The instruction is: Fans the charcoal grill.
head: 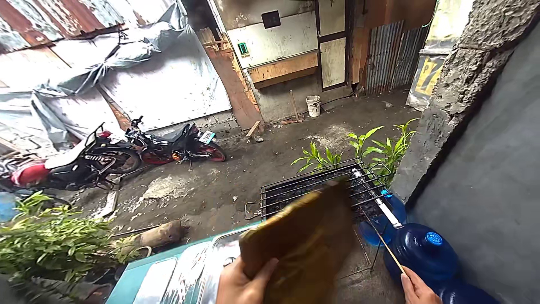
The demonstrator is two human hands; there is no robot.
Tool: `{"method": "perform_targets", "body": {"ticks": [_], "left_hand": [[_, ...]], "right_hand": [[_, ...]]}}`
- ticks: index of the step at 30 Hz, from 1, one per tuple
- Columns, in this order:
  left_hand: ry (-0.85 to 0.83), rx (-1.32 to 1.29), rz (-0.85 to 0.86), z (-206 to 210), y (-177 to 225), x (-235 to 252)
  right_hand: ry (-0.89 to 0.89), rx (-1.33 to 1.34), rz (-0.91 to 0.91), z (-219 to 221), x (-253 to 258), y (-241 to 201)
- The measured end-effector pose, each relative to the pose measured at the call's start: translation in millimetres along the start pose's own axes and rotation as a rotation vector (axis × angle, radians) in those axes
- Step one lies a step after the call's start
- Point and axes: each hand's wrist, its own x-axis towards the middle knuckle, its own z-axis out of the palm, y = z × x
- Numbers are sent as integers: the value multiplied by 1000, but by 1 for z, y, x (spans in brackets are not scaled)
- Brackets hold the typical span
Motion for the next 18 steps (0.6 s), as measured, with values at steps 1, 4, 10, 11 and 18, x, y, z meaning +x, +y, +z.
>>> {"method": "perform_targets", "body": {"ticks": [1,4,10,11,18], "left_hand": [[-23,-143,-75,3,-5,2],[260,196,-93,-25,-22,18],[208,220,43,-25,-5,3],[118,4,-7,-19,-6,-1],[397,398,22,-49,-28,17]], "right_hand": [[-2,3,11,1,3,-2],[14,18,37,7,14,-2],[-18,28,44,33,20,-12],[-33,42,42,33,17,-17],[3,79,27,20,3,-11]]}}
